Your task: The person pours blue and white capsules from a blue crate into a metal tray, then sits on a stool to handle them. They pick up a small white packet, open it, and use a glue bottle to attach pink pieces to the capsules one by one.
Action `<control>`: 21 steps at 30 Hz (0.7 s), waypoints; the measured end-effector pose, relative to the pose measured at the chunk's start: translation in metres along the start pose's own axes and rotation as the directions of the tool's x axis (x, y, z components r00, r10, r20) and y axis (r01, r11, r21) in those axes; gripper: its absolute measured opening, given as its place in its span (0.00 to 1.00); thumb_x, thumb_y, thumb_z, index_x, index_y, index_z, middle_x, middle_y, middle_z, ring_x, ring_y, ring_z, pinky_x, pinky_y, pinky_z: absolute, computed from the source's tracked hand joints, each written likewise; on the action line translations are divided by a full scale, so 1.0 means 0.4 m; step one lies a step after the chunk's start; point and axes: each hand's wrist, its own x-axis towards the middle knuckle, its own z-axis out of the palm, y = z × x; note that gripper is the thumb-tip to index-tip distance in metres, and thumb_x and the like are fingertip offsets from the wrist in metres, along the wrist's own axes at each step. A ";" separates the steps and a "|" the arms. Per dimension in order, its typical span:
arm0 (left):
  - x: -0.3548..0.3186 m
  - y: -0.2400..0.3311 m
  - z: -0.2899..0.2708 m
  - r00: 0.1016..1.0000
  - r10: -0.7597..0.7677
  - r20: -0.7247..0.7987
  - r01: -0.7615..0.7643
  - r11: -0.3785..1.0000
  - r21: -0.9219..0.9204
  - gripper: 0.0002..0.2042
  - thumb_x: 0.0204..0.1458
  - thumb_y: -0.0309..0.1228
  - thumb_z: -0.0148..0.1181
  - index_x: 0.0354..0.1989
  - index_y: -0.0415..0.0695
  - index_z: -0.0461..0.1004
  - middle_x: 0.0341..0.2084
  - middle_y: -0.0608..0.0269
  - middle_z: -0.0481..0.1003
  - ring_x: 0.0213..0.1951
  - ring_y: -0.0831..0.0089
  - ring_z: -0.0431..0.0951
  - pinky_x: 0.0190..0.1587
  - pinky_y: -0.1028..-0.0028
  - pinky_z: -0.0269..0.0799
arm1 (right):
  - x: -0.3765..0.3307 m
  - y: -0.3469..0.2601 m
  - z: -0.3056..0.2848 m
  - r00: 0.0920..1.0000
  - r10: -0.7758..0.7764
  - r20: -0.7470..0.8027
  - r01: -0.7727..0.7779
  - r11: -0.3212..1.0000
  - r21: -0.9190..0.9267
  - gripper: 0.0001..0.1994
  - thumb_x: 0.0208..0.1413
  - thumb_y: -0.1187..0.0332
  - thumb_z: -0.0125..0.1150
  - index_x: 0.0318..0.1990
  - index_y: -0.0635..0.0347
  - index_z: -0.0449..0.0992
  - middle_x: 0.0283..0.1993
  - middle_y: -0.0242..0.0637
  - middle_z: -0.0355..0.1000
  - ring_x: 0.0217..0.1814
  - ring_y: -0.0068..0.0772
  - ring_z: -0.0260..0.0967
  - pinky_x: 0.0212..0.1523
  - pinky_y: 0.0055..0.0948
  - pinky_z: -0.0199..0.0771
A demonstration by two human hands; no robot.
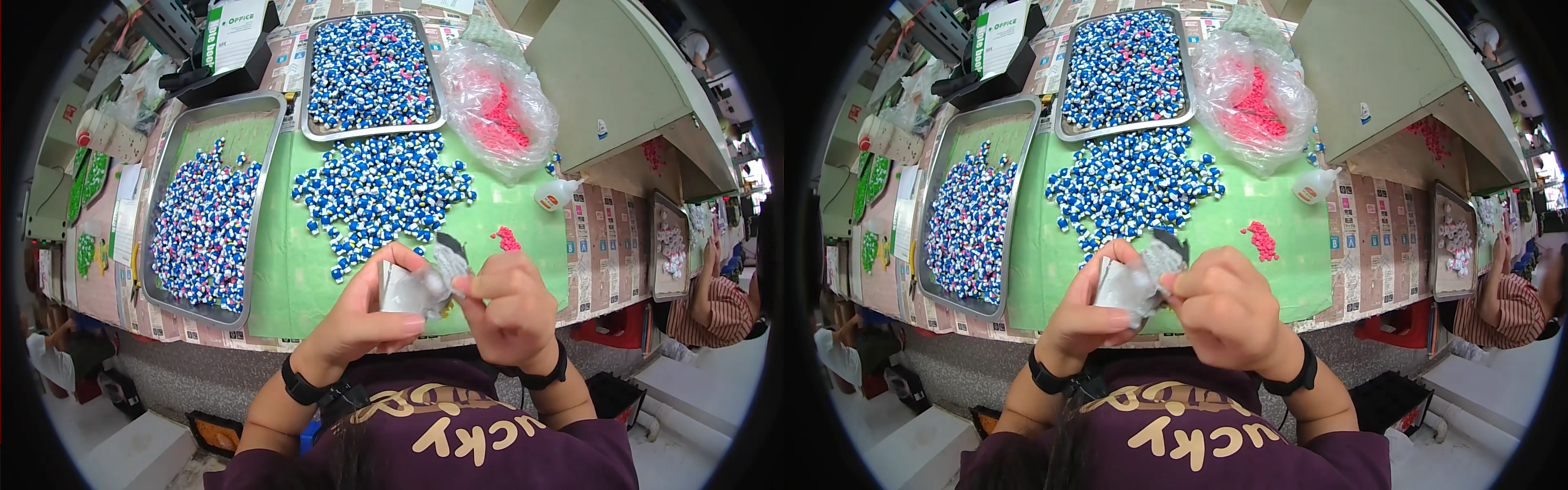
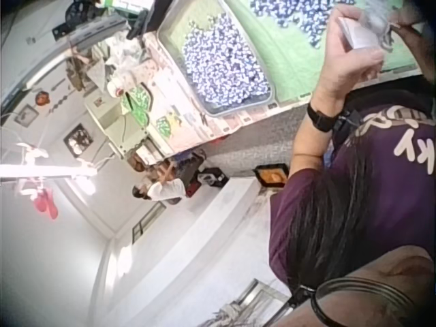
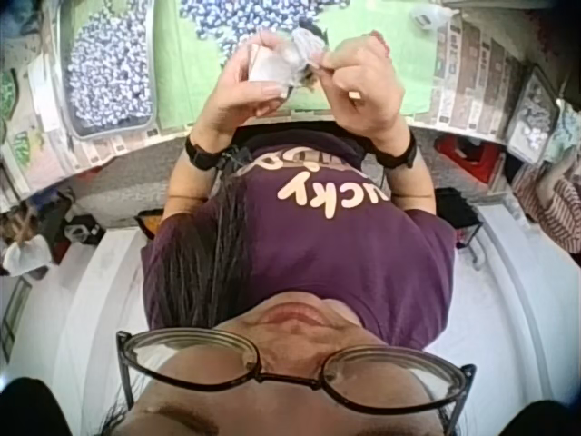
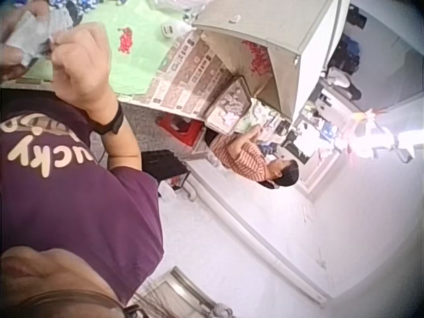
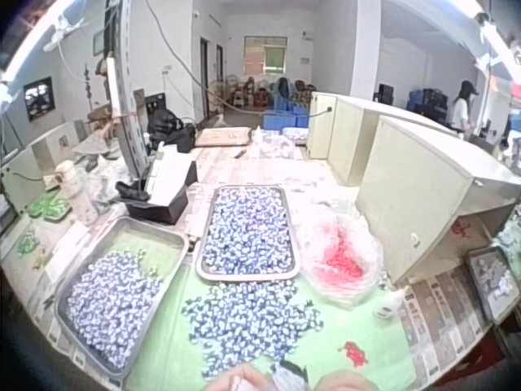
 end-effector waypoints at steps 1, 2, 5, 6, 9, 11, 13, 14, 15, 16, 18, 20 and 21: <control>-0.003 0.005 -0.006 0.999 -0.002 0.051 0.004 0.999 -0.041 0.25 0.47 0.25 0.64 0.51 0.45 0.59 0.39 0.61 0.71 0.22 0.77 0.72 0.19 0.81 0.64 | -0.003 0.004 -0.004 1.000 0.016 -0.001 -0.016 1.000 0.010 0.15 0.39 0.87 0.65 0.29 0.58 0.68 0.38 0.40 0.76 0.31 0.36 0.68 0.33 0.31 0.69; -0.005 0.008 -0.009 0.995 -0.003 0.102 0.011 0.997 -0.080 0.24 0.47 0.26 0.64 0.51 0.46 0.59 0.38 0.60 0.71 0.22 0.76 0.72 0.18 0.81 0.64 | -0.002 0.003 -0.008 0.998 0.045 -0.048 -0.041 0.997 0.071 0.15 0.40 0.87 0.65 0.29 0.57 0.67 0.39 0.40 0.76 0.31 0.36 0.69 0.34 0.31 0.69; 0.002 0.007 0.006 0.998 0.052 0.021 -0.051 0.998 -0.026 0.24 0.48 0.29 0.62 0.51 0.46 0.57 0.35 0.59 0.71 0.21 0.75 0.72 0.17 0.81 0.63 | 0.000 -0.010 -0.015 0.974 0.132 -0.186 -0.082 0.963 0.255 0.16 0.43 0.86 0.66 0.27 0.55 0.65 0.43 0.42 0.78 0.33 0.34 0.70 0.39 0.31 0.69; -0.001 0.010 0.011 0.999 0.043 0.014 -0.043 0.998 -0.038 0.24 0.48 0.29 0.62 0.52 0.47 0.56 0.34 0.59 0.71 0.22 0.75 0.73 0.17 0.81 0.63 | 0.005 -0.013 -0.020 0.982 0.112 -0.149 -0.077 0.972 0.221 0.16 0.43 0.86 0.66 0.28 0.55 0.65 0.43 0.42 0.78 0.34 0.34 0.71 0.39 0.31 0.70; -0.005 0.017 0.021 1.000 0.017 -0.004 -0.017 0.999 -0.047 0.26 0.49 0.29 0.62 0.53 0.49 0.54 0.32 0.58 0.71 0.22 0.74 0.73 0.16 0.81 0.63 | 0.018 -0.014 -0.035 0.998 0.054 -0.017 -0.052 0.991 0.122 0.15 0.43 0.85 0.67 0.29 0.56 0.66 0.44 0.42 0.77 0.36 0.35 0.72 0.39 0.31 0.70; -0.011 0.017 0.023 0.999 0.010 -0.033 -0.011 1.000 -0.029 0.26 0.50 0.29 0.61 0.53 0.50 0.52 0.31 0.58 0.71 0.22 0.74 0.73 0.17 0.81 0.63 | 0.022 -0.016 -0.026 0.994 0.018 0.112 -0.026 0.997 0.078 0.14 0.43 0.84 0.67 0.30 0.57 0.67 0.45 0.42 0.77 0.37 0.36 0.72 0.38 0.31 0.72; -0.014 0.015 0.020 0.993 -0.035 -0.111 0.042 0.997 0.058 0.32 0.45 0.31 0.64 0.57 0.48 0.51 0.39 0.50 0.70 0.25 0.69 0.74 0.18 0.78 0.65 | 0.024 -0.022 -0.017 0.993 -0.024 0.116 0.025 1.000 -0.007 0.15 0.42 0.84 0.66 0.32 0.58 0.67 0.44 0.43 0.77 0.37 0.38 0.72 0.37 0.32 0.73; -0.014 0.014 0.019 0.987 -0.056 -0.149 0.071 0.992 0.099 0.35 0.43 0.32 0.65 0.59 0.47 0.51 0.43 0.47 0.70 0.26 0.66 0.74 0.19 0.77 0.66 | 0.023 -0.025 -0.013 0.992 -0.044 0.120 0.050 0.997 -0.052 0.15 0.41 0.84 0.66 0.33 0.59 0.67 0.44 0.44 0.77 0.37 0.38 0.72 0.37 0.32 0.73; -0.013 0.013 0.020 0.991 -0.049 -0.122 0.060 0.994 0.088 0.32 0.46 0.32 0.63 0.57 0.48 0.51 0.40 0.50 0.70 0.24 0.70 0.72 0.18 0.79 0.63 | 0.020 -0.024 -0.009 0.993 -0.072 0.089 0.077 0.995 -0.062 0.15 0.41 0.84 0.66 0.33 0.59 0.67 0.44 0.44 0.77 0.37 0.39 0.72 0.36 0.32 0.73; -0.013 0.012 0.022 0.994 -0.043 -0.097 0.050 0.996 0.077 0.28 0.49 0.31 0.61 0.54 0.50 0.51 0.36 0.54 0.70 0.23 0.74 0.70 0.18 0.80 0.61 | 0.012 -0.020 -0.003 0.993 -0.100 0.058 0.104 0.992 -0.071 0.16 0.40 0.84 0.66 0.33 0.60 0.66 0.44 0.45 0.76 0.37 0.40 0.72 0.36 0.32 0.74; -0.010 0.008 0.020 0.998 -0.050 -0.042 0.050 0.999 0.003 0.25 0.51 0.30 0.60 0.53 0.51 0.52 0.34 0.57 0.70 0.23 0.77 0.68 0.18 0.81 0.59 | 0.003 -0.017 0.006 0.991 -0.136 0.014 0.136 0.988 -0.075 0.16 0.40 0.84 0.66 0.33 0.59 0.64 0.43 0.46 0.76 0.37 0.41 0.71 0.36 0.33 0.74; -0.009 0.003 0.014 0.998 -0.065 0.017 0.067 0.991 -0.119 0.26 0.50 0.30 0.60 0.54 0.51 0.52 0.37 0.55 0.70 0.24 0.77 0.67 0.20 0.79 0.60 | 0.005 -0.020 0.012 0.987 -0.158 -0.010 0.157 0.986 -0.057 0.17 0.40 0.84 0.65 0.32 0.58 0.63 0.43 0.46 0.75 0.37 0.41 0.71 0.35 0.32 0.74; -0.011 0.001 0.013 0.996 -0.081 0.027 0.084 0.985 -0.151 0.27 0.49 0.30 0.60 0.55 0.51 0.52 0.38 0.55 0.69 0.25 0.76 0.67 0.21 0.79 0.60 | 0.005 -0.022 0.011 0.989 -0.145 -0.011 0.144 0.989 -0.034 0.17 0.40 0.85 0.65 0.32 0.58 0.62 0.43 0.46 0.75 0.36 0.41 0.71 0.35 0.33 0.73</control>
